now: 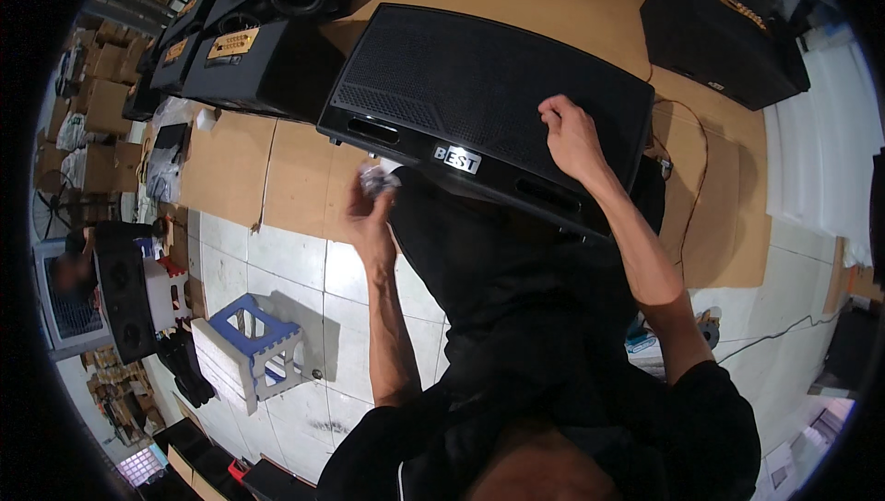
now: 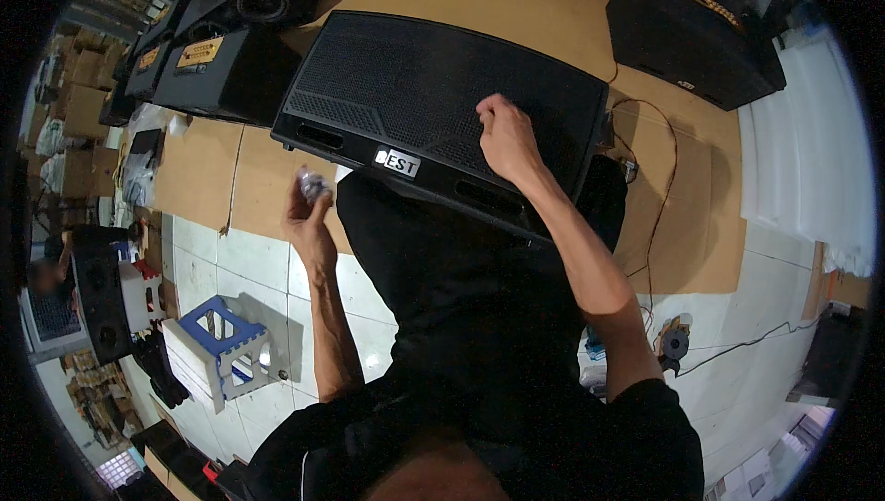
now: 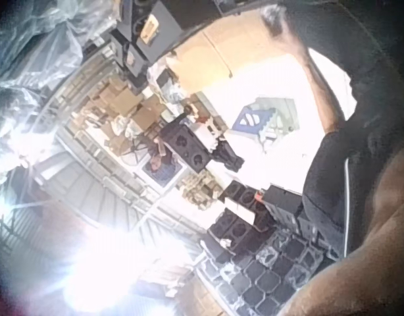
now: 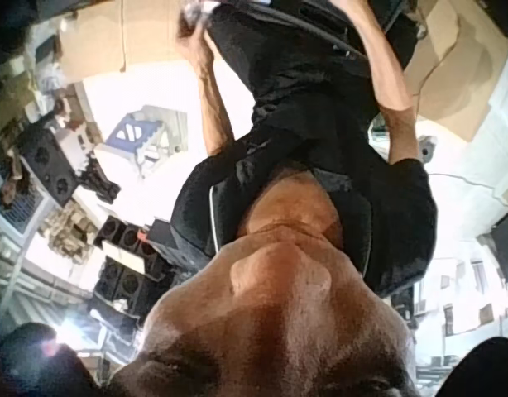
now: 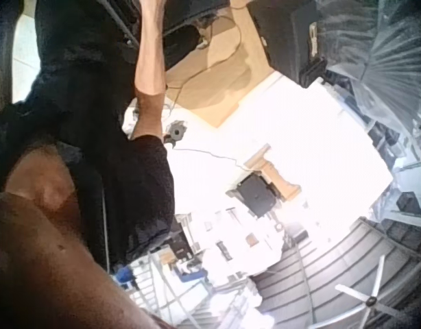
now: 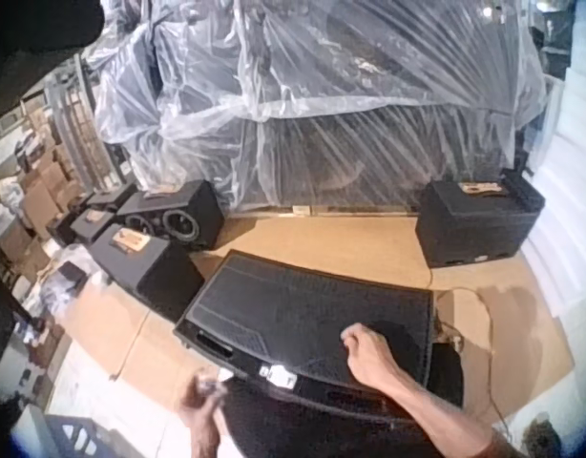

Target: The person assembles a speaker by attaching a grille to the speaker box. They use a cordless drill to secure screws and a hammer to tap the grille into place, ensuring it is firmly attached.

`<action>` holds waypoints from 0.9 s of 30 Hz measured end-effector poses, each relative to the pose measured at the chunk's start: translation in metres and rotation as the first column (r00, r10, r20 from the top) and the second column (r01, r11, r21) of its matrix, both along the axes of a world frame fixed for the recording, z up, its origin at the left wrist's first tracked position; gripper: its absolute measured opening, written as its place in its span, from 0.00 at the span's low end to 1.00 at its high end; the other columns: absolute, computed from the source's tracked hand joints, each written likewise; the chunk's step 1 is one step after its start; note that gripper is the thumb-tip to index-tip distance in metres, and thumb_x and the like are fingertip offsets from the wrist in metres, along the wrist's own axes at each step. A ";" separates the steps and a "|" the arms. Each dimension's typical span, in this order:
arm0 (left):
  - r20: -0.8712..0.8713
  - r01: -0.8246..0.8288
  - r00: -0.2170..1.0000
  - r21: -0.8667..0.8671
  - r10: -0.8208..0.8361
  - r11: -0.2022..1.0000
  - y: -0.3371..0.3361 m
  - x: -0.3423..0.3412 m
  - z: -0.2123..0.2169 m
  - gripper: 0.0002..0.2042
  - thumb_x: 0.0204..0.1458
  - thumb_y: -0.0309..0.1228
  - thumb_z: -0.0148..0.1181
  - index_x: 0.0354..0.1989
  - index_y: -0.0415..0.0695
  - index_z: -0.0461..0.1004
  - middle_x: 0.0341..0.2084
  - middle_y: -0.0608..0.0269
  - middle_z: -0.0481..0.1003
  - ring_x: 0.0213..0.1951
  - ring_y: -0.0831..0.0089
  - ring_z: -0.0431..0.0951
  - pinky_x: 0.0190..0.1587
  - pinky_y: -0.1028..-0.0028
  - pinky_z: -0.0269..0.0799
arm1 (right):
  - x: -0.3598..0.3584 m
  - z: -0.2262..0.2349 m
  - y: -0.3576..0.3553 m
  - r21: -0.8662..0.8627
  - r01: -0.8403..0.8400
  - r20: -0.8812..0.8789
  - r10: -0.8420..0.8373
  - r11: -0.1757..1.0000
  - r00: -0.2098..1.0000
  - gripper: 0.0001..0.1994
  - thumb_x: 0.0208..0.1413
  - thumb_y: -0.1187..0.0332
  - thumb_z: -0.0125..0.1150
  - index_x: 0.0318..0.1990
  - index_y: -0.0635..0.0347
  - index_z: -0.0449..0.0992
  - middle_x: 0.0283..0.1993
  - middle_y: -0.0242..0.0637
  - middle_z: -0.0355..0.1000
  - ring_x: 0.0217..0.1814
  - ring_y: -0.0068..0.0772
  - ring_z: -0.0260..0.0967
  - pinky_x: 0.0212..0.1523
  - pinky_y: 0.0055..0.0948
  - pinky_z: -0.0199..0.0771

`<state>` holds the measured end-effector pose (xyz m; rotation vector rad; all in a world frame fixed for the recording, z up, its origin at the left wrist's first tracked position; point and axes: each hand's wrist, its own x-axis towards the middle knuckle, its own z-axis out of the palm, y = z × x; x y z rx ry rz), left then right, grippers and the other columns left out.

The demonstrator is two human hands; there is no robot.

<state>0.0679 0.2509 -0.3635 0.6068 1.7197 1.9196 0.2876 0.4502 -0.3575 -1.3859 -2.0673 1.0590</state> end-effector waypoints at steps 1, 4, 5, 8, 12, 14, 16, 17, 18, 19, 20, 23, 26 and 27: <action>-0.011 -0.087 0.996 -0.008 0.087 0.996 -0.008 -0.018 -0.024 0.21 0.47 0.20 0.62 0.52 0.37 0.72 0.39 0.60 0.75 0.41 0.73 0.75 0.43 0.74 0.71 | -0.004 -0.005 0.008 0.084 -0.021 0.048 0.017 0.996 0.999 0.10 0.60 0.75 0.47 0.45 0.70 0.71 0.42 0.50 0.72 0.49 0.48 0.71 0.50 0.40 0.71; -0.080 -0.211 0.975 -0.059 0.206 0.976 -0.033 -0.065 -0.109 0.10 0.47 0.22 0.62 0.39 0.37 0.74 0.32 0.62 0.75 0.34 0.75 0.74 0.37 0.74 0.68 | -0.007 -0.014 0.028 0.222 -0.088 0.186 0.047 0.971 0.981 0.09 0.57 0.78 0.51 0.44 0.69 0.71 0.44 0.48 0.71 0.51 0.47 0.70 0.50 0.38 0.70; -0.089 -0.245 0.968 -0.102 0.236 0.964 -0.050 -0.081 -0.138 0.09 0.47 0.23 0.62 0.38 0.37 0.74 0.32 0.61 0.76 0.34 0.74 0.75 0.37 0.74 0.68 | -0.010 -0.013 0.030 0.199 -0.119 0.210 0.076 0.973 0.975 0.10 0.56 0.78 0.52 0.45 0.69 0.71 0.46 0.48 0.70 0.53 0.47 0.69 0.51 0.37 0.70; 0.067 -0.379 0.915 -0.191 0.397 0.906 -0.082 -0.107 -0.211 0.10 0.46 0.19 0.61 0.37 0.36 0.72 0.32 0.59 0.76 0.34 0.71 0.76 0.40 0.73 0.70 | -0.010 -0.013 0.033 0.166 -0.192 0.257 0.146 0.967 0.955 0.12 0.55 0.80 0.52 0.47 0.70 0.70 0.49 0.48 0.69 0.55 0.45 0.68 0.54 0.36 0.69; 0.154 -0.437 0.866 -0.229 0.475 0.870 -0.079 -0.111 -0.269 0.13 0.44 0.16 0.60 0.40 0.35 0.70 0.33 0.54 0.76 0.34 0.67 0.78 0.42 0.72 0.72 | 0.007 0.004 0.029 0.053 -0.229 0.135 0.220 0.972 0.966 0.19 0.52 0.82 0.52 0.54 0.69 0.69 0.53 0.51 0.68 0.57 0.47 0.67 0.57 0.38 0.69; 0.163 -0.438 0.876 -0.119 0.453 0.891 -0.078 -0.118 -0.295 0.16 0.43 0.15 0.60 0.42 0.33 0.68 0.33 0.52 0.76 0.34 0.67 0.78 0.43 0.72 0.72 | 0.021 0.010 0.025 0.078 -0.148 0.085 0.141 0.986 0.986 0.21 0.52 0.82 0.52 0.56 0.65 0.69 0.54 0.49 0.68 0.56 0.46 0.68 0.55 0.36 0.70; 0.153 -0.452 0.873 -0.108 0.464 0.886 -0.070 -0.115 -0.308 0.16 0.43 0.16 0.61 0.43 0.32 0.68 0.32 0.53 0.76 0.34 0.67 0.78 0.43 0.72 0.73 | 0.045 0.014 0.021 0.136 -0.051 0.016 0.050 0.989 0.999 0.22 0.53 0.80 0.52 0.57 0.59 0.69 0.54 0.46 0.69 0.54 0.40 0.70 0.50 0.32 0.73; 0.091 -0.456 0.877 -0.158 0.472 0.876 -0.067 -0.119 -0.312 0.15 0.42 0.16 0.62 0.40 0.31 0.69 0.30 0.56 0.77 0.33 0.69 0.77 0.41 0.74 0.73 | 0.059 0.016 0.016 0.090 0.047 -0.014 -0.046 0.995 0.999 0.21 0.53 0.79 0.53 0.57 0.59 0.69 0.53 0.44 0.71 0.53 0.38 0.71 0.49 0.31 0.74; 0.087 -0.412 0.900 -0.152 0.427 0.898 -0.067 -0.124 -0.314 0.14 0.42 0.16 0.62 0.39 0.31 0.69 0.28 0.57 0.76 0.32 0.69 0.77 0.39 0.74 0.73 | 0.076 0.017 0.012 0.042 0.145 -0.039 -0.143 0.989 0.989 0.21 0.54 0.78 0.54 0.57 0.59 0.69 0.52 0.43 0.72 0.51 0.35 0.72 0.49 0.30 0.74; 0.086 -0.358 0.924 -0.141 0.372 0.923 -0.063 -0.130 -0.318 0.13 0.42 0.16 0.62 0.37 0.32 0.70 0.27 0.58 0.76 0.31 0.70 0.76 0.38 0.75 0.73 | 0.102 0.008 0.012 0.102 0.225 -0.106 -0.214 0.969 0.971 0.20 0.55 0.77 0.54 0.57 0.59 0.69 0.52 0.42 0.73 0.49 0.34 0.73 0.47 0.30 0.75; 0.080 -0.299 0.947 -0.136 0.312 0.944 -0.061 -0.133 -0.321 0.12 0.41 0.17 0.63 0.36 0.32 0.71 0.25 0.60 0.76 0.30 0.70 0.76 0.36 0.75 0.73 | 0.131 -0.009 0.009 0.152 0.309 -0.175 -0.282 0.939 0.943 0.19 0.55 0.76 0.54 0.56 0.59 0.70 0.51 0.41 0.73 0.48 0.33 0.73 0.46 0.29 0.76; 0.065 -0.245 0.963 -0.195 0.262 0.950 -0.070 -0.147 -0.331 0.09 0.42 0.19 0.64 0.32 0.34 0.72 0.22 0.64 0.73 0.25 0.75 0.73 0.27 0.77 0.71 | 0.212 -0.038 -0.022 0.100 0.561 -0.160 -0.544 0.822 0.824 0.16 0.56 0.74 0.53 0.53 0.61 0.72 0.48 0.41 0.75 0.43 0.31 0.75 0.42 0.30 0.77; 0.068 -0.239 0.960 -0.314 0.273 0.919 -0.056 -0.143 -0.321 0.10 0.43 0.23 0.66 0.34 0.40 0.74 0.27 0.60 0.76 0.19 0.74 0.73 0.19 0.79 0.69 | 0.294 -0.080 -0.080 0.057 0.736 0.078 -0.738 0.675 0.671 0.15 0.55 0.72 0.55 0.50 0.63 0.74 0.41 0.43 0.77 0.40 0.30 0.76 0.40 0.32 0.77; 0.184 -0.203 0.934 -0.431 0.306 0.879 -0.060 -0.140 -0.326 0.12 0.43 0.25 0.67 0.36 0.40 0.74 0.28 0.59 0.77 0.19 0.69 0.75 0.18 0.74 0.73 | 0.314 -0.090 -0.105 0.059 0.777 0.180 -0.772 0.627 0.609 0.15 0.54 0.71 0.56 0.49 0.64 0.75 0.39 0.44 0.78 0.39 0.30 0.76 0.40 0.32 0.77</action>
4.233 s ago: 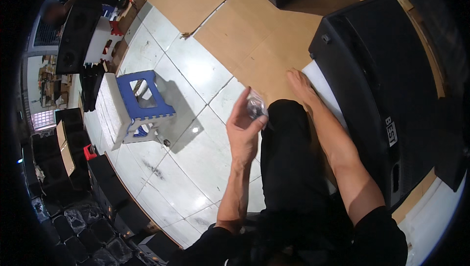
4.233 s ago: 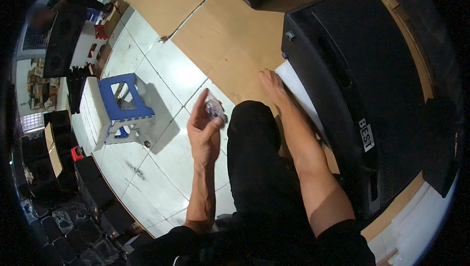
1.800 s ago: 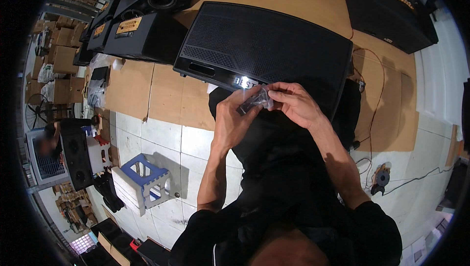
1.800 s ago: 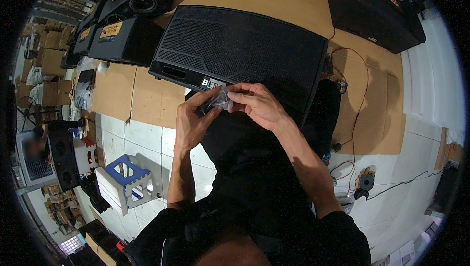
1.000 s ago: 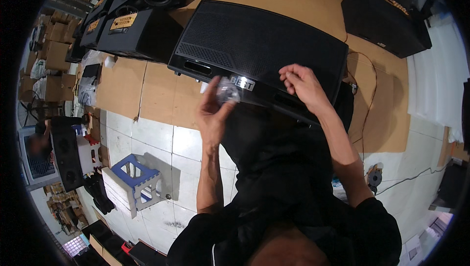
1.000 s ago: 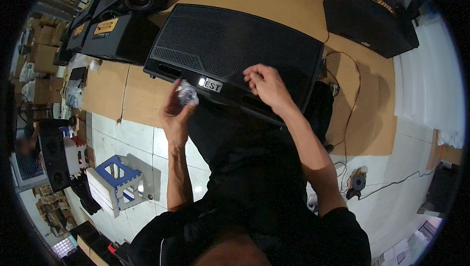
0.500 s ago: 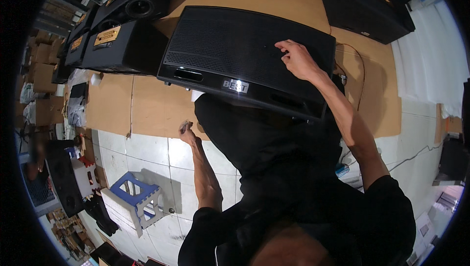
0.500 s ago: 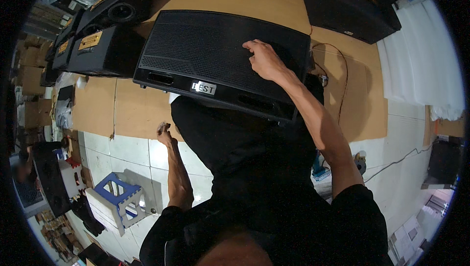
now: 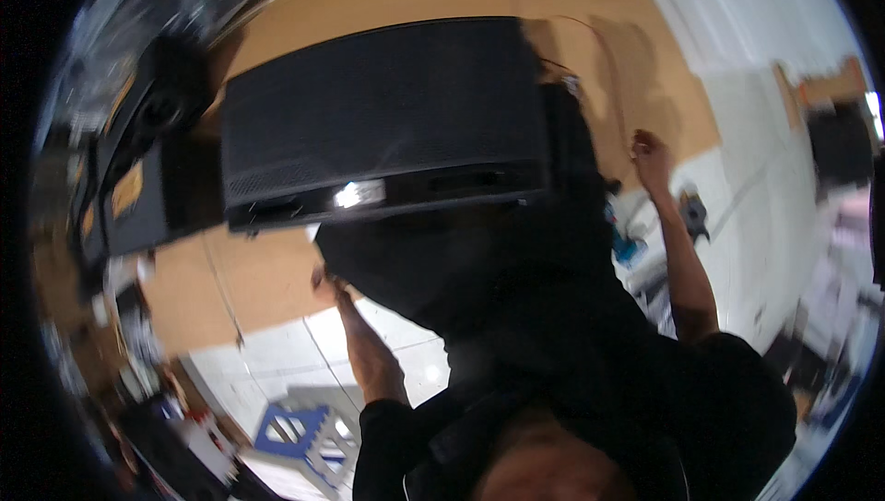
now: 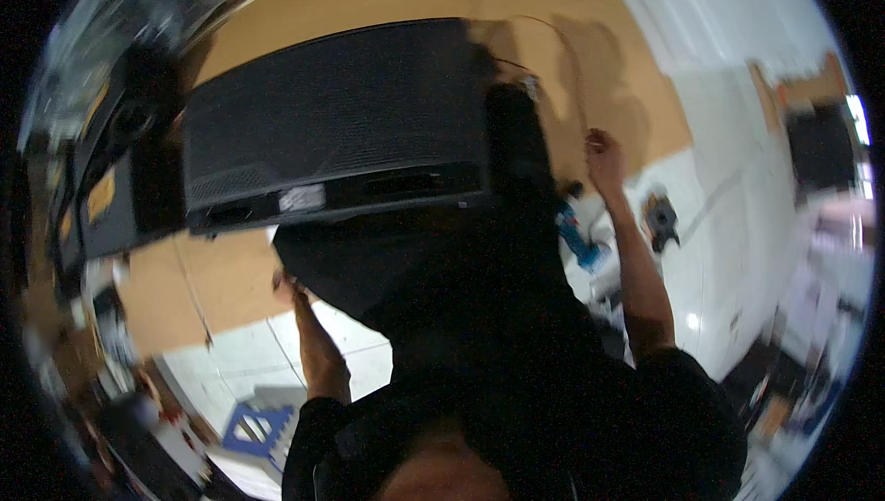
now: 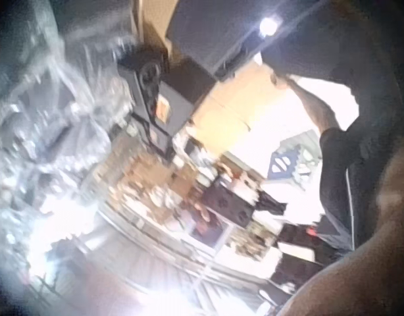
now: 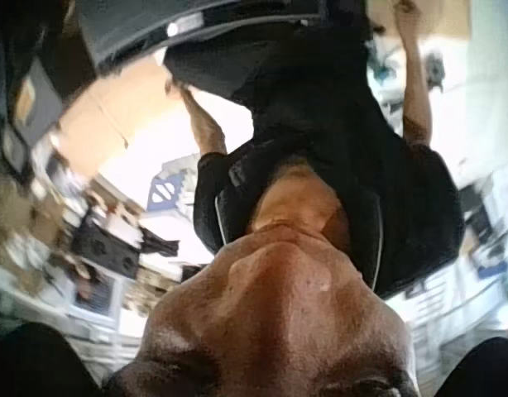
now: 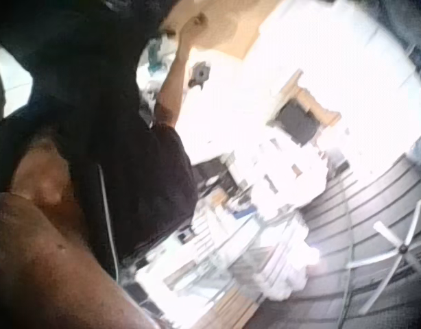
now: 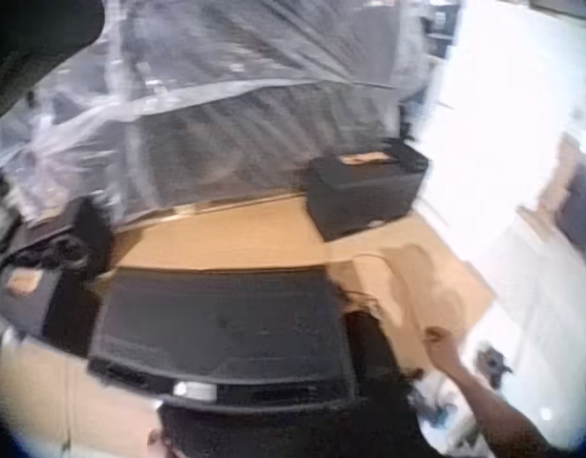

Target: The person assembles a speaker by attaching a grille to the speaker box. They use a cordless drill to secure screws and a hammer to tap the grille into place, ensuring it is firmly attached.

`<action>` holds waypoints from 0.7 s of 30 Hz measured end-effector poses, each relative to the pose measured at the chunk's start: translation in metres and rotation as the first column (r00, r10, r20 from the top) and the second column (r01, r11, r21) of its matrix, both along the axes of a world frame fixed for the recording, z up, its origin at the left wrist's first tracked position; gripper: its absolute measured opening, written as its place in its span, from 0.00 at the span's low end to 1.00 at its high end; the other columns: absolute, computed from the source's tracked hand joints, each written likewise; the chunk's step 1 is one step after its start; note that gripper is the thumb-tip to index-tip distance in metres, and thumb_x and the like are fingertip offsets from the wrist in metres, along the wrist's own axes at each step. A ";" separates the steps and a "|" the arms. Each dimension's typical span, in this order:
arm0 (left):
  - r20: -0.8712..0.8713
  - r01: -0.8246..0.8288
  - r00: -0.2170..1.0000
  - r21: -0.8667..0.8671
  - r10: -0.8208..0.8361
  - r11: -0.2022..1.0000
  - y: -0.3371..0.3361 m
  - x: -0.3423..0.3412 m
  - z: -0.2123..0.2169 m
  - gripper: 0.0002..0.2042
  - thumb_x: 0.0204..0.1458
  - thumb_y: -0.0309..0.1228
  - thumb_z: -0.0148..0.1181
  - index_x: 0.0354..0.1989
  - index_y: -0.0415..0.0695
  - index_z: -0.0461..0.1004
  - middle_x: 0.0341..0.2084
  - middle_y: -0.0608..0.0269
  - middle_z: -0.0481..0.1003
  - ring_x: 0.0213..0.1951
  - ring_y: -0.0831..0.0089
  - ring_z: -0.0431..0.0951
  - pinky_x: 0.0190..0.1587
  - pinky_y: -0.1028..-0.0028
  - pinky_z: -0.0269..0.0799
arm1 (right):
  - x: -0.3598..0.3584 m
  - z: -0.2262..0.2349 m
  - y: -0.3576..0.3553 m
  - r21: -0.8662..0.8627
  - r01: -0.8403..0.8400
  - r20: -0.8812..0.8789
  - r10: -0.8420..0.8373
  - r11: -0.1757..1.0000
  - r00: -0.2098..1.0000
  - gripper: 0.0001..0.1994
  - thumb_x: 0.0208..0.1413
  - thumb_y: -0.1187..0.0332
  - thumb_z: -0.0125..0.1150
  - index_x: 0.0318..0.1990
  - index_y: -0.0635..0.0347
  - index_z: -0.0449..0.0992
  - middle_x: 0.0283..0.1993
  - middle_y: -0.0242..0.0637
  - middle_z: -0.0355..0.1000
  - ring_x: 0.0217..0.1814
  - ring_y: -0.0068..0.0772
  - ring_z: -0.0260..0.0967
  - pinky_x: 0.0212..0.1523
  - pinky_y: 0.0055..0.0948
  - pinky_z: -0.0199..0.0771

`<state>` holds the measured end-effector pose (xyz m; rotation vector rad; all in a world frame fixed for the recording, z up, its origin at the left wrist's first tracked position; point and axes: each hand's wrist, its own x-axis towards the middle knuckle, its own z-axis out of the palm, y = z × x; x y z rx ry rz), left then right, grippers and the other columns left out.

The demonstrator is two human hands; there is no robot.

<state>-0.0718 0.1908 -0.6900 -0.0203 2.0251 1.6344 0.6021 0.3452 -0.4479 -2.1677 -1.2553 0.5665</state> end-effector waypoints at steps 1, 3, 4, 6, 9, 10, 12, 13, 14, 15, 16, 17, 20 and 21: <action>0.088 -0.017 0.996 0.062 0.012 0.998 0.005 0.005 -0.008 0.12 0.43 0.26 0.67 0.37 0.40 0.74 0.28 0.58 0.77 0.22 0.64 0.77 0.20 0.68 0.76 | 0.035 -0.026 -0.028 0.018 0.006 0.088 -0.008 1.000 0.996 0.14 0.51 0.70 0.57 0.45 0.64 0.76 0.38 0.45 0.78 0.39 0.38 0.77 0.40 0.35 0.76; 0.104 -0.118 0.988 -0.004 0.118 0.993 -0.009 -0.017 -0.026 0.11 0.42 0.26 0.67 0.34 0.39 0.75 0.28 0.52 0.77 0.24 0.61 0.77 0.23 0.65 0.77 | 0.041 -0.052 -0.068 -0.107 0.026 0.281 0.005 0.994 0.960 0.12 0.48 0.70 0.56 0.38 0.64 0.78 0.37 0.51 0.77 0.42 0.53 0.74 0.44 0.41 0.74; -0.015 -0.035 0.999 0.120 0.037 0.992 -0.025 -0.064 -0.030 0.11 0.41 0.30 0.68 0.29 0.35 0.74 0.26 0.51 0.76 0.23 0.62 0.75 0.24 0.66 0.75 | 0.025 -0.065 -0.075 -0.086 -0.010 0.157 0.024 0.996 0.987 0.12 0.48 0.70 0.55 0.38 0.65 0.78 0.36 0.52 0.76 0.42 0.53 0.74 0.45 0.42 0.74; -0.004 0.003 1.000 -0.002 -0.003 1.000 -0.024 -0.048 -0.036 0.12 0.41 0.30 0.68 0.27 0.34 0.73 0.24 0.51 0.75 0.22 0.63 0.73 0.23 0.65 0.73 | 0.032 -0.080 -0.111 -0.184 0.040 0.219 0.001 0.982 0.976 0.12 0.48 0.70 0.55 0.40 0.64 0.78 0.37 0.51 0.76 0.42 0.52 0.75 0.46 0.41 0.74; -0.028 0.027 0.999 -0.150 -0.031 0.988 -0.033 -0.044 -0.024 0.14 0.40 0.31 0.68 0.24 0.33 0.71 0.22 0.52 0.73 0.21 0.64 0.71 0.22 0.64 0.70 | 0.019 -0.097 -0.127 -0.280 0.035 0.183 0.018 0.959 0.983 0.13 0.49 0.71 0.55 0.42 0.63 0.78 0.37 0.51 0.76 0.42 0.52 0.75 0.45 0.41 0.74; -0.045 0.026 0.998 -0.185 -0.035 0.982 -0.037 -0.047 -0.018 0.14 0.40 0.31 0.68 0.23 0.33 0.71 0.22 0.52 0.73 0.21 0.64 0.70 0.22 0.64 0.69 | 0.013 -0.102 -0.124 -0.287 0.005 0.159 0.042 0.958 0.986 0.12 0.49 0.71 0.55 0.41 0.63 0.77 0.37 0.52 0.76 0.42 0.54 0.74 0.44 0.42 0.73; -0.094 0.017 0.995 -0.251 -0.041 0.968 -0.042 -0.057 -0.008 0.15 0.39 0.32 0.68 0.21 0.32 0.70 0.20 0.52 0.71 0.20 0.65 0.68 0.21 0.64 0.67 | 0.000 -0.111 -0.110 -0.236 -0.044 0.117 0.074 0.971 0.990 0.12 0.49 0.72 0.54 0.41 0.64 0.77 0.37 0.54 0.75 0.42 0.56 0.74 0.43 0.44 0.72; -0.128 0.003 0.991 -0.281 -0.041 0.960 -0.045 -0.063 -0.003 0.16 0.39 0.32 0.68 0.20 0.31 0.69 0.20 0.52 0.71 0.20 0.65 0.67 0.21 0.63 0.66 | -0.009 -0.115 -0.100 -0.213 -0.079 0.092 0.101 0.974 0.991 0.12 0.49 0.72 0.54 0.41 0.64 0.76 0.37 0.56 0.75 0.42 0.57 0.73 0.43 0.45 0.72; -0.168 -0.014 0.985 -0.314 -0.041 0.949 -0.050 -0.068 0.000 0.17 0.39 0.33 0.68 0.19 0.31 0.68 0.19 0.53 0.70 0.20 0.66 0.66 0.20 0.63 0.65 | -0.011 -0.116 -0.089 -0.188 -0.168 0.094 0.188 0.968 0.978 0.13 0.50 0.73 0.53 0.45 0.63 0.74 0.38 0.56 0.74 0.43 0.58 0.72 0.43 0.47 0.70; -0.228 -0.038 0.973 -0.333 -0.041 0.942 -0.047 -0.074 0.006 0.18 0.39 0.33 0.68 0.18 0.30 0.68 0.18 0.53 0.70 0.19 0.66 0.65 0.20 0.63 0.64 | -0.003 -0.139 -0.076 -0.201 -0.143 0.112 0.168 0.969 0.979 0.13 0.51 0.72 0.53 0.44 0.64 0.74 0.39 0.57 0.74 0.43 0.58 0.72 0.43 0.47 0.71; -0.306 -0.062 0.951 -0.349 -0.051 0.935 -0.035 -0.072 0.007 0.18 0.39 0.33 0.68 0.17 0.30 0.67 0.18 0.53 0.69 0.19 0.66 0.65 0.20 0.63 0.63 | 0.018 -0.172 -0.062 -0.207 -0.119 0.141 0.150 0.971 0.979 0.12 0.51 0.71 0.54 0.42 0.66 0.74 0.39 0.57 0.74 0.43 0.57 0.72 0.42 0.46 0.71; -0.474 -0.117 0.877 -0.364 -0.075 0.924 -0.036 -0.074 0.024 0.20 0.38 0.34 0.67 0.15 0.30 0.63 0.15 0.56 0.65 0.18 0.66 0.60 0.19 0.61 0.58 | 0.009 -0.187 -0.036 -0.207 -0.134 0.144 0.166 0.969 0.976 0.12 0.51 0.70 0.54 0.41 0.67 0.73 0.39 0.57 0.74 0.43 0.56 0.73 0.42 0.45 0.72; -0.909 -0.415 0.369 -0.350 -0.197 0.840 -0.031 -0.145 0.118 0.22 0.49 0.41 0.60 0.40 0.31 0.70 0.38 0.47 0.74 0.37 0.61 0.71 0.36 0.62 0.69 | -0.023 -0.205 0.020 -0.065 -0.096 -0.039 0.094 0.993 0.995 0.19 0.54 0.67 0.55 0.52 0.67 0.69 0.43 0.58 0.73 0.45 0.53 0.73 0.44 0.45 0.71; -0.934 -0.397 0.329 -0.268 -0.136 0.878 -0.031 -0.124 0.132 0.19 0.51 0.37 0.58 0.40 0.31 0.71 0.38 0.48 0.75 0.38 0.62 0.72 0.39 0.65 0.69 | -0.022 -0.214 0.038 -0.114 -0.064 -0.059 0.058 0.991 0.997 0.21 0.55 0.67 0.55 0.55 0.67 0.68 0.45 0.58 0.73 0.46 0.53 0.72 0.45 0.45 0.71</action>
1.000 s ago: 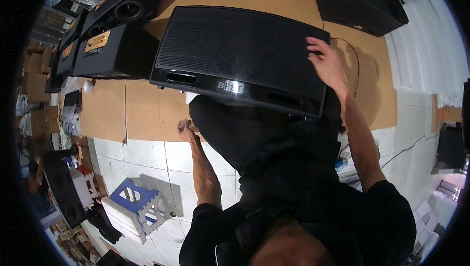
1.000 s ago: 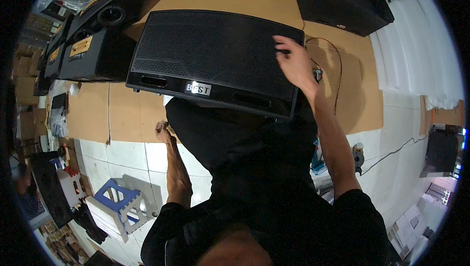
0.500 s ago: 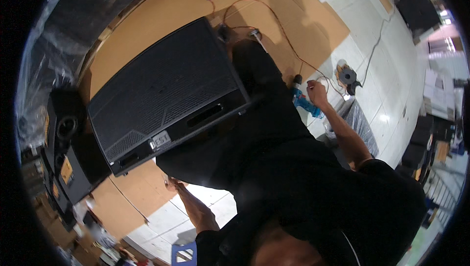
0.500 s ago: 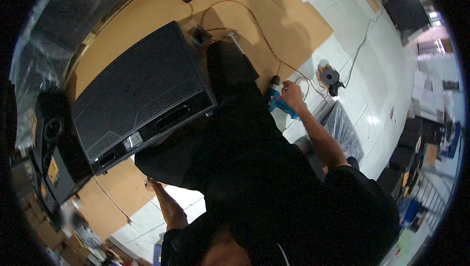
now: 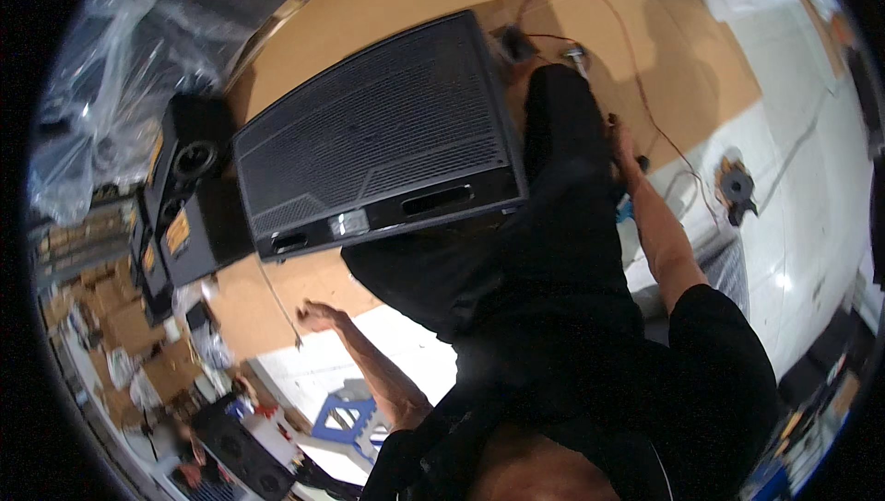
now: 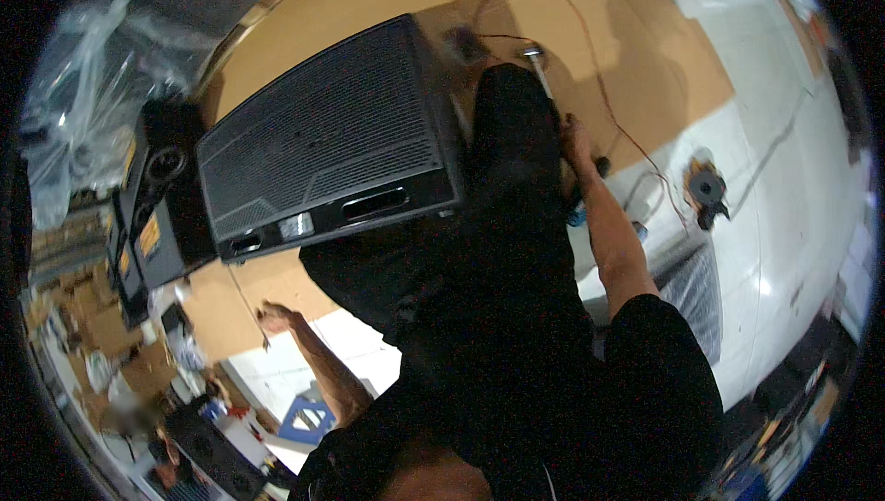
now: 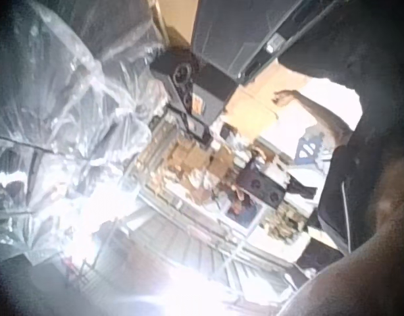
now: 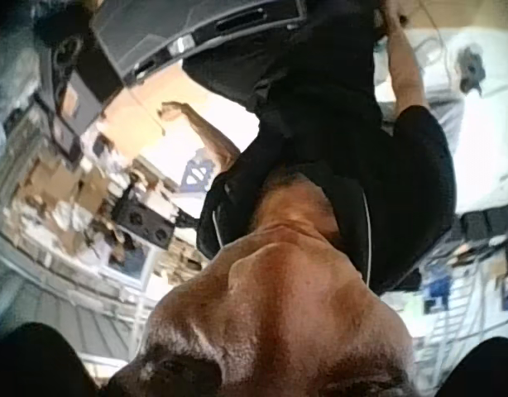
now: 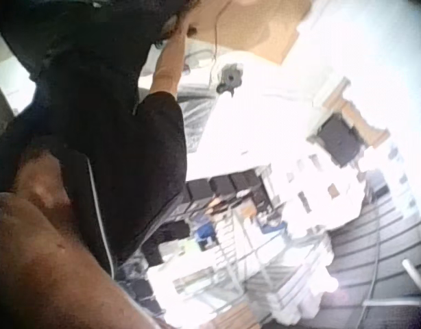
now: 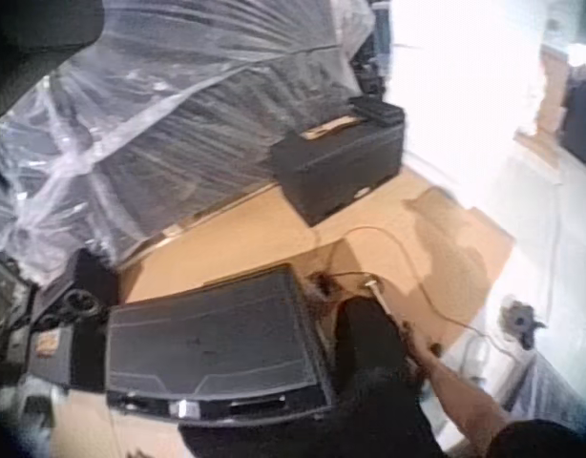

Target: The person assembles a speaker by attaching a grille to the speaker box. They use a cordless drill to secure screws and a hammer to tap the grille into place, ensuring it is firmly attached.

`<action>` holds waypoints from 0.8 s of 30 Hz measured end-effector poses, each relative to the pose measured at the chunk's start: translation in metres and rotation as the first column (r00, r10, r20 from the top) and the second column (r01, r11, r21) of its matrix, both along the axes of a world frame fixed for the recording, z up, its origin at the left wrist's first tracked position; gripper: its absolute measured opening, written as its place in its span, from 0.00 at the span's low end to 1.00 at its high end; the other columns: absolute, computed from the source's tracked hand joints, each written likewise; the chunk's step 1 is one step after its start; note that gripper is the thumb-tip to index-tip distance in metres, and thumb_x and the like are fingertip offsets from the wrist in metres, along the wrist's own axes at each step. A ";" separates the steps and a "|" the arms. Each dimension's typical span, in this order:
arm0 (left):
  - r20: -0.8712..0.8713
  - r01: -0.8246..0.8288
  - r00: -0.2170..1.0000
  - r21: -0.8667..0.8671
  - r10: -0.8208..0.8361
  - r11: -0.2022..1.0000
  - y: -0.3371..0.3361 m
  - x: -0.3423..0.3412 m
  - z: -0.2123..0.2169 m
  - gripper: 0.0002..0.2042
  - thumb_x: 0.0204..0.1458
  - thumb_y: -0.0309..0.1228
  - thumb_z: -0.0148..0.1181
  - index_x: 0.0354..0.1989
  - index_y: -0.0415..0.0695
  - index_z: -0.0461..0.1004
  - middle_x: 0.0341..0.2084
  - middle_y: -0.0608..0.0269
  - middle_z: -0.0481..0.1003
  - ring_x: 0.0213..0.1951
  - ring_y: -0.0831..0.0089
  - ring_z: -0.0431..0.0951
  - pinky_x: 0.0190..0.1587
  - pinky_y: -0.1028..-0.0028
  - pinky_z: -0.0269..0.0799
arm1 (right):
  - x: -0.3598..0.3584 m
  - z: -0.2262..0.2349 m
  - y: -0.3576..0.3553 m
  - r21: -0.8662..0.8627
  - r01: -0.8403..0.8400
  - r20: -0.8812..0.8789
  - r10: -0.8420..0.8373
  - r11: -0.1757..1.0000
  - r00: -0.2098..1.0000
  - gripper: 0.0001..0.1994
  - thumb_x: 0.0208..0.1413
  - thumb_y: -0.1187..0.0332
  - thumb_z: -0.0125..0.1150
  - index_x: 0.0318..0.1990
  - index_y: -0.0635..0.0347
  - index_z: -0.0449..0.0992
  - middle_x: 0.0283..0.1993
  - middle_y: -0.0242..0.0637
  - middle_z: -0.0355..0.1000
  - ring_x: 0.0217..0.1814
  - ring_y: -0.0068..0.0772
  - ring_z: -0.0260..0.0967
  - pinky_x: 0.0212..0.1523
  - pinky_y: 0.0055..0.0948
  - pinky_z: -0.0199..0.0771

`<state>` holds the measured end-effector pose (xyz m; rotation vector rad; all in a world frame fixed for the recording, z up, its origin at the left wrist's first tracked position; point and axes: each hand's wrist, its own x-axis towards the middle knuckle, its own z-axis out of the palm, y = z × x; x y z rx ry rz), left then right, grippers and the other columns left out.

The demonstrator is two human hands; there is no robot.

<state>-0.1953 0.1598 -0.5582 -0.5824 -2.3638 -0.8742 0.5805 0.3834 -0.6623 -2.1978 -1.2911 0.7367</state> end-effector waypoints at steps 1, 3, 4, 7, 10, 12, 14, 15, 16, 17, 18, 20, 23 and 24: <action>0.164 0.184 0.965 0.138 -0.206 0.973 0.072 0.085 0.007 0.15 0.54 0.33 0.56 0.41 0.31 0.72 0.38 0.50 0.75 0.38 0.64 0.73 0.41 0.68 0.69 | 0.049 -0.006 -0.010 0.039 0.148 -0.159 -0.140 0.988 0.977 0.20 0.56 0.66 0.54 0.54 0.67 0.68 0.44 0.57 0.73 0.45 0.53 0.72 0.45 0.45 0.71; 0.281 0.394 0.818 0.360 -0.501 0.845 0.125 0.192 0.114 0.10 0.58 0.26 0.52 0.41 0.31 0.74 0.37 0.54 0.76 0.39 0.67 0.75 0.47 0.74 0.69 | 0.066 -0.028 0.003 0.033 0.099 -0.242 -0.088 0.995 0.966 0.18 0.56 0.64 0.54 0.50 0.68 0.69 0.44 0.54 0.74 0.44 0.52 0.73 0.44 0.43 0.71; 0.261 0.527 0.715 0.408 -0.649 0.745 0.146 0.236 0.153 0.10 0.59 0.26 0.52 0.42 0.32 0.74 0.37 0.55 0.76 0.39 0.70 0.74 0.45 0.74 0.69 | 0.074 -0.041 0.014 -0.010 -0.042 -0.086 0.041 0.999 0.995 0.18 0.56 0.63 0.55 0.48 0.68 0.70 0.45 0.53 0.74 0.43 0.51 0.73 0.43 0.42 0.71; 0.457 0.787 0.443 0.213 -0.771 0.578 0.180 0.331 0.211 0.11 0.57 0.27 0.57 0.45 0.34 0.75 0.39 0.56 0.77 0.42 0.71 0.76 0.48 0.73 0.71 | 0.047 -0.050 0.044 -0.131 -0.017 -0.161 -0.005 0.991 0.987 0.16 0.56 0.62 0.52 0.42 0.68 0.72 0.39 0.56 0.73 0.41 0.54 0.72 0.41 0.43 0.69; 0.310 0.919 0.394 -0.139 -0.865 0.368 0.233 0.390 0.206 0.11 0.53 0.28 0.60 0.43 0.36 0.77 0.39 0.50 0.77 0.44 0.57 0.76 0.48 0.65 0.72 | 0.077 -0.070 0.045 -0.125 -0.145 0.167 0.164 0.982 0.972 0.16 0.57 0.61 0.51 0.39 0.70 0.72 0.33 0.57 0.72 0.37 0.53 0.72 0.38 0.43 0.68; 0.246 0.912 0.394 -0.225 -0.886 0.343 0.259 0.402 0.192 0.12 0.51 0.29 0.62 0.43 0.37 0.78 0.38 0.48 0.77 0.43 0.54 0.75 0.47 0.62 0.72 | 0.088 -0.074 0.042 -0.061 -0.230 0.286 0.238 0.971 0.928 0.17 0.57 0.61 0.52 0.37 0.71 0.71 0.30 0.54 0.72 0.32 0.49 0.71 0.34 0.42 0.69; 0.303 0.896 0.426 -0.271 -0.852 0.352 0.266 0.402 0.183 0.10 0.50 0.28 0.63 0.39 0.35 0.79 0.37 0.47 0.77 0.41 0.54 0.76 0.46 0.61 0.72 | 0.087 -0.055 0.029 0.055 -0.180 0.094 0.175 0.982 0.980 0.17 0.57 0.60 0.53 0.36 0.71 0.71 0.25 0.50 0.71 0.27 0.45 0.70 0.30 0.42 0.69; 0.309 0.897 0.427 -0.267 -0.850 0.353 0.265 0.401 0.178 0.10 0.50 0.28 0.63 0.37 0.35 0.79 0.36 0.48 0.78 0.40 0.54 0.77 0.45 0.61 0.72 | 0.084 -0.040 0.015 0.033 -0.131 -0.014 0.131 0.991 0.991 0.17 0.57 0.60 0.54 0.37 0.70 0.71 0.24 0.46 0.69 0.26 0.41 0.69 0.28 0.39 0.68; 0.315 0.891 0.439 -0.273 -0.842 0.362 0.261 0.393 0.177 0.09 0.49 0.28 0.63 0.36 0.35 0.79 0.36 0.48 0.78 0.39 0.55 0.77 0.45 0.62 0.73 | 0.066 -0.013 0.003 0.000 -0.091 -0.131 0.090 0.996 0.987 0.16 0.58 0.60 0.54 0.37 0.69 0.72 0.22 0.42 0.67 0.24 0.36 0.67 0.26 0.37 0.67; 0.325 0.894 0.436 -0.264 -0.840 0.362 0.259 0.389 0.175 0.09 0.49 0.27 0.64 0.35 0.34 0.79 0.35 0.48 0.78 0.38 0.55 0.77 0.44 0.62 0.73 | 0.052 0.021 -0.007 -0.034 -0.041 -0.226 0.032 0.999 0.974 0.16 0.58 0.60 0.54 0.37 0.68 0.72 0.20 0.38 0.65 0.22 0.32 0.66 0.23 0.35 0.65; 0.348 0.905 0.416 -0.243 -0.840 0.348 0.262 0.394 0.177 0.07 0.48 0.26 0.64 0.34 0.36 0.80 0.35 0.50 0.78 0.36 0.58 0.78 0.41 0.65 0.74 | 0.052 0.044 -0.017 -0.061 0.028 -0.301 -0.045 0.998 0.953 0.15 0.58 0.60 0.55 0.37 0.67 0.72 0.18 0.34 0.63 0.21 0.27 0.65 0.21 0.33 0.64; 0.415 0.939 0.344 -0.138 -0.842 0.316 0.257 0.415 0.188 0.07 0.47 0.25 0.65 0.34 0.38 0.80 0.35 0.51 0.78 0.36 0.61 0.79 0.39 0.69 0.74 | 0.056 0.068 -0.035 -0.074 0.141 -0.205 -0.153 0.987 0.967 0.17 0.59 0.58 0.53 0.38 0.67 0.72 0.21 0.36 0.64 0.23 0.27 0.64 0.24 0.32 0.62; 0.583 0.991 0.020 0.098 -0.812 0.095 0.231 0.452 0.198 0.06 0.45 0.24 0.64 0.32 0.38 0.80 0.31 0.53 0.79 0.37 0.59 0.78 0.43 0.67 0.73 | 0.047 0.105 -0.068 -0.031 0.223 -0.187 -0.225 0.974 0.956 0.19 0.60 0.58 0.52 0.39 0.70 0.72 0.26 0.48 0.70 0.31 0.38 0.70 0.34 0.36 0.67; 0.568 0.995 -0.045 0.095 -0.822 0.011 0.225 0.461 0.195 0.05 0.45 0.23 0.64 0.32 0.37 0.80 0.30 0.52 0.79 0.36 0.59 0.78 0.42 0.66 0.73 | 0.049 0.102 -0.078 0.008 0.227 -0.166 -0.223 0.974 0.961 0.19 0.59 0.58 0.52 0.40 0.71 0.72 0.27 0.48 0.71 0.32 0.38 0.70 0.35 0.36 0.67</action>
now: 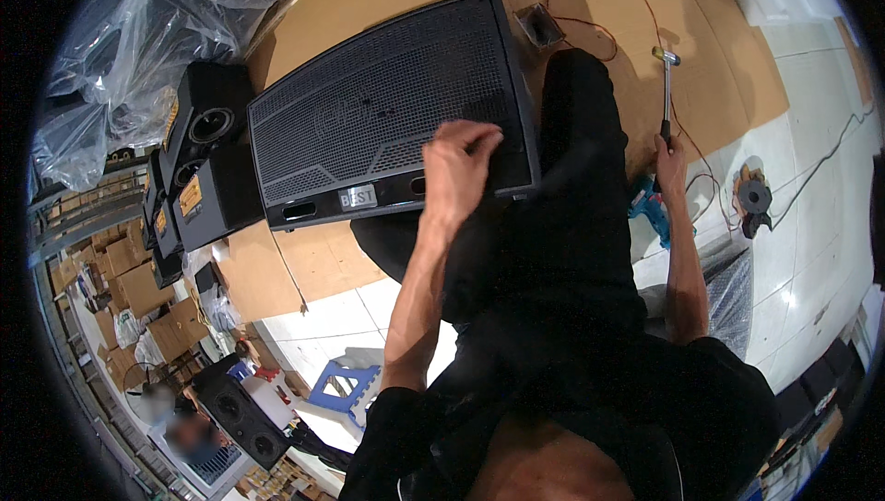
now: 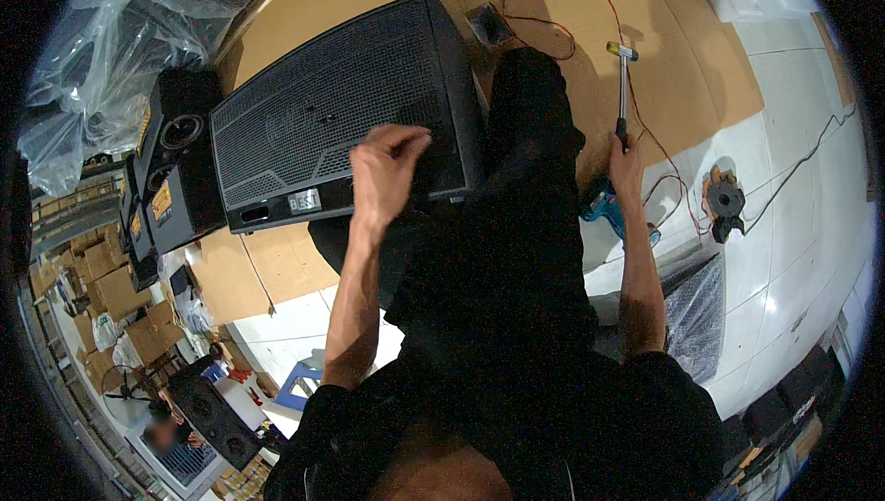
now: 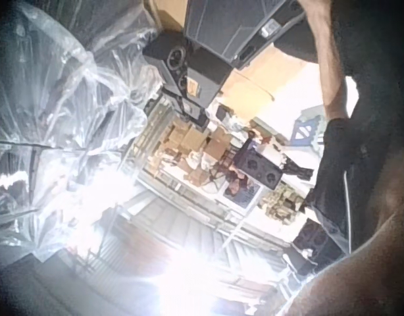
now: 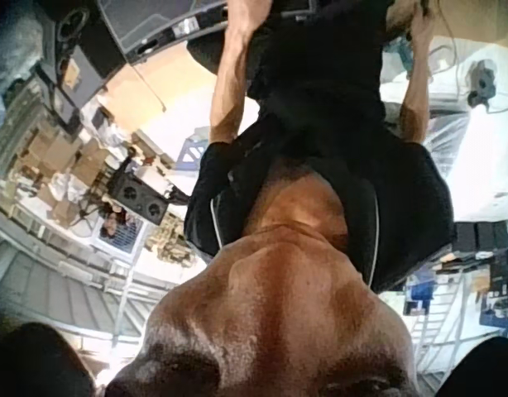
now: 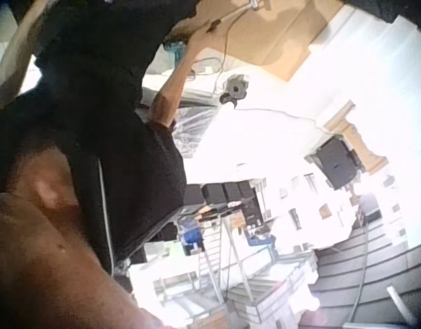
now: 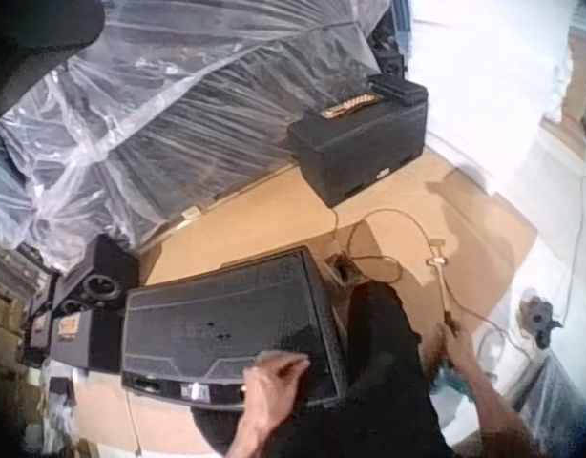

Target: The person assembles a speaker by attaching a grille to the speaker box. They use a cordless drill to secure screws and a hammer to tap the grille into place, ensuring it is firmly attached.

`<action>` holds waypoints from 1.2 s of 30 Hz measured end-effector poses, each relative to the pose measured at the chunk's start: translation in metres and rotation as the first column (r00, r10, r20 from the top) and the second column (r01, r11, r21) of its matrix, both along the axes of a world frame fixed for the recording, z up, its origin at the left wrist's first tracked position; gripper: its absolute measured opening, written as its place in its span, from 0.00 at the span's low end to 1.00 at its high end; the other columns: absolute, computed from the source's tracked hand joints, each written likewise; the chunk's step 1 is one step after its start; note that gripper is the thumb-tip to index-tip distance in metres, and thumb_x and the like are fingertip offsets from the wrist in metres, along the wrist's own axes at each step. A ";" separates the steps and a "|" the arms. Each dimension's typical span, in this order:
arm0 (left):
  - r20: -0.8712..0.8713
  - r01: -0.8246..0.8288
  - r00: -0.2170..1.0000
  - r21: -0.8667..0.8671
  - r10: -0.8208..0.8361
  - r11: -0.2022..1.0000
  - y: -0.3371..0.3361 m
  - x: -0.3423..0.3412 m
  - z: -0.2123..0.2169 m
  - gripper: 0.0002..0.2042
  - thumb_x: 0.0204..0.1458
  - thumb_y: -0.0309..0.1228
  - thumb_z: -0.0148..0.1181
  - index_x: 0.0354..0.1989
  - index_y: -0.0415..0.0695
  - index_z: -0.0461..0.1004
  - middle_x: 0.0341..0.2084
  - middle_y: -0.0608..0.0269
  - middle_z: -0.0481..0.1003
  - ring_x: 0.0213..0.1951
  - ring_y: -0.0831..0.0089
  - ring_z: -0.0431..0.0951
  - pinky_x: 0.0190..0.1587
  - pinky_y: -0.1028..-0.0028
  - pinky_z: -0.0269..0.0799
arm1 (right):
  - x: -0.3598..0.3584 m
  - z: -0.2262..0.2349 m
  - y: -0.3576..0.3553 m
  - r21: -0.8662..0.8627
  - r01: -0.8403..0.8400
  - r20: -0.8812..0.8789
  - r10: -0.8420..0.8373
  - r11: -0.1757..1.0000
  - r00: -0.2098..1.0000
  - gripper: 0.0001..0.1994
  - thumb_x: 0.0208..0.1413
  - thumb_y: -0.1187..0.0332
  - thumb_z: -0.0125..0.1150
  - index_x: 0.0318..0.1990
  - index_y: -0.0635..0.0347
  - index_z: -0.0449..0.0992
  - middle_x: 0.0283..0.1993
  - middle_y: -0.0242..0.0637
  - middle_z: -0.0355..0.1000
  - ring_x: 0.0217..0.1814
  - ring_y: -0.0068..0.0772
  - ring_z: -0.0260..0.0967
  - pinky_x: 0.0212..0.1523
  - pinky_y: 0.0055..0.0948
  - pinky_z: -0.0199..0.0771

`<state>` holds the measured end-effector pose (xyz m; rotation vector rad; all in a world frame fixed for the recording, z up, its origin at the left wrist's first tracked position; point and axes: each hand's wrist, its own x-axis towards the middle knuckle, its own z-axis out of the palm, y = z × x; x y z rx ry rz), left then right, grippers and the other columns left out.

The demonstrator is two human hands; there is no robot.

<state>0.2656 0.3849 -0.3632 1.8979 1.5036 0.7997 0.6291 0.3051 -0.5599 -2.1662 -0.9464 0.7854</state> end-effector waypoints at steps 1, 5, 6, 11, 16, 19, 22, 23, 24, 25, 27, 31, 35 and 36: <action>0.004 0.019 1.000 -0.028 -0.019 0.999 -0.005 0.006 0.000 0.05 0.45 0.22 0.64 0.32 0.37 0.80 0.30 0.52 0.79 0.35 0.59 0.78 0.42 0.66 0.73 | -0.004 0.005 -0.005 0.035 0.000 0.029 -0.001 0.999 1.000 0.19 0.59 0.59 0.52 0.41 0.72 0.72 0.28 0.49 0.71 0.33 0.39 0.70 0.36 0.35 0.66; -0.048 0.012 0.999 -0.007 -0.013 1.000 -0.011 0.013 -0.009 0.06 0.44 0.20 0.64 0.31 0.36 0.80 0.29 0.53 0.79 0.32 0.59 0.77 0.39 0.66 0.72 | -0.021 0.030 -0.013 -0.042 0.025 -0.061 -0.028 0.999 0.998 0.18 0.59 0.60 0.53 0.41 0.72 0.72 0.26 0.46 0.69 0.30 0.38 0.67 0.34 0.36 0.65; -0.063 0.010 0.998 0.016 -0.009 1.000 -0.012 0.013 -0.010 0.05 0.44 0.20 0.64 0.31 0.36 0.80 0.28 0.53 0.79 0.32 0.59 0.77 0.39 0.66 0.72 | -0.023 0.034 -0.013 -0.050 0.008 -0.071 -0.012 0.999 0.997 0.18 0.59 0.61 0.53 0.40 0.72 0.72 0.26 0.45 0.69 0.29 0.37 0.66 0.33 0.36 0.64; -0.044 0.022 0.999 -0.038 -0.023 0.999 -0.011 0.012 -0.007 0.05 0.43 0.20 0.65 0.30 0.36 0.80 0.28 0.53 0.79 0.33 0.60 0.77 0.39 0.66 0.73 | -0.037 0.054 -0.012 -0.054 0.003 -0.146 -0.011 0.999 0.989 0.16 0.59 0.61 0.53 0.36 0.72 0.71 0.24 0.42 0.67 0.28 0.33 0.63 0.31 0.35 0.63; -0.056 0.007 0.998 -0.095 -0.012 0.995 -0.010 0.013 -0.001 0.04 0.42 0.21 0.66 0.29 0.37 0.81 0.28 0.54 0.79 0.32 0.62 0.78 0.37 0.68 0.74 | -0.047 0.070 -0.005 -0.014 -0.033 -0.093 0.031 0.999 0.995 0.16 0.58 0.61 0.55 0.33 0.71 0.71 0.23 0.39 0.65 0.27 0.30 0.62 0.30 0.34 0.62; -0.049 -0.006 0.999 -0.104 0.001 0.995 -0.010 0.013 -0.003 0.04 0.43 0.21 0.66 0.29 0.38 0.81 0.28 0.54 0.79 0.32 0.62 0.78 0.37 0.68 0.75 | -0.051 0.074 -0.003 -0.013 -0.011 -0.130 0.010 1.000 0.991 0.16 0.58 0.61 0.55 0.34 0.71 0.72 0.23 0.39 0.66 0.27 0.29 0.62 0.30 0.34 0.62; -0.048 -0.031 0.999 -0.150 0.024 0.988 -0.008 0.013 -0.002 0.04 0.43 0.22 0.66 0.29 0.38 0.81 0.29 0.54 0.79 0.31 0.63 0.79 0.36 0.69 0.75 | -0.052 0.070 -0.004 0.063 -0.041 -0.069 0.045 0.997 0.997 0.16 0.58 0.61 0.55 0.35 0.71 0.72 0.23 0.40 0.65 0.27 0.29 0.62 0.30 0.33 0.62; -0.059 -0.041 0.998 -0.184 0.030 0.982 -0.007 0.013 0.000 0.05 0.43 0.22 0.66 0.30 0.38 0.82 0.29 0.54 0.80 0.31 0.64 0.79 0.36 0.70 0.76 | -0.054 0.075 -0.003 0.029 -0.026 -0.101 0.029 0.999 0.994 0.17 0.58 0.61 0.55 0.35 0.72 0.72 0.23 0.40 0.65 0.27 0.28 0.61 0.30 0.33 0.62; -0.070 -0.051 0.997 -0.218 0.036 0.975 -0.006 0.013 0.002 0.05 0.44 0.23 0.67 0.30 0.39 0.82 0.30 0.54 0.80 0.31 0.65 0.80 0.36 0.71 0.76 | -0.057 0.082 -0.002 -0.006 -0.012 -0.132 0.011 1.000 0.991 0.17 0.58 0.61 0.55 0.35 0.72 0.72 0.23 0.40 0.65 0.27 0.28 0.61 0.29 0.33 0.62; -0.078 -0.030 0.997 -0.220 0.013 0.975 -0.005 0.012 0.003 0.05 0.44 0.24 0.66 0.30 0.39 0.82 0.30 0.53 0.80 0.30 0.65 0.80 0.35 0.71 0.76 | -0.060 0.088 -0.001 -0.041 0.001 -0.163 -0.008 0.999 0.987 0.17 0.58 0.61 0.55 0.35 0.72 0.72 0.23 0.40 0.65 0.27 0.28 0.61 0.29 0.34 0.62; -0.096 0.012 0.995 -0.224 -0.034 0.974 -0.001 0.010 0.005 0.05 0.45 0.24 0.66 0.30 0.38 0.82 0.30 0.53 0.80 0.29 0.66 0.80 0.35 0.71 0.76 | -0.059 0.087 0.000 -0.042 -0.029 -0.144 0.022 0.999 0.989 0.17 0.59 0.60 0.54 0.35 0.72 0.71 0.23 0.40 0.65 0.26 0.28 0.61 0.28 0.34 0.62; -0.139 0.065 0.985 -0.271 -0.106 0.960 0.007 0.010 0.006 0.06 0.45 0.25 0.65 0.31 0.38 0.82 0.29 0.51 0.80 0.28 0.66 0.80 0.33 0.72 0.76 | -0.053 0.075 -0.001 -0.005 -0.063 -0.138 0.062 0.998 0.988 0.18 0.59 0.60 0.54 0.36 0.72 0.71 0.23 0.39 0.65 0.26 0.27 0.61 0.27 0.33 0.61; -0.153 0.100 0.976 -0.331 -0.158 0.938 0.015 0.007 0.009 0.07 0.45 0.26 0.66 0.32 0.38 0.82 0.28 0.51 0.80 0.26 0.67 0.80 0.32 0.72 0.75 | -0.056 0.078 0.000 -0.050 -0.014 -0.200 0.003 0.999 0.980 0.17 0.60 0.60 0.54 0.37 0.72 0.71 0.24 0.40 0.65 0.28 0.29 0.61 0.29 0.33 0.61; -0.155 0.111 0.972 -0.350 -0.175 0.930 0.018 0.007 0.010 0.07 0.45 0.27 0.66 0.32 0.38 0.82 0.27 0.51 0.80 0.25 0.67 0.80 0.31 0.72 0.75 | -0.055 0.077 0.001 -0.046 -0.017 -0.185 0.008 0.999 0.983 0.17 0.60 0.60 0.54 0.38 0.71 0.72 0.24 0.40 0.65 0.28 0.29 0.61 0.30 0.33 0.62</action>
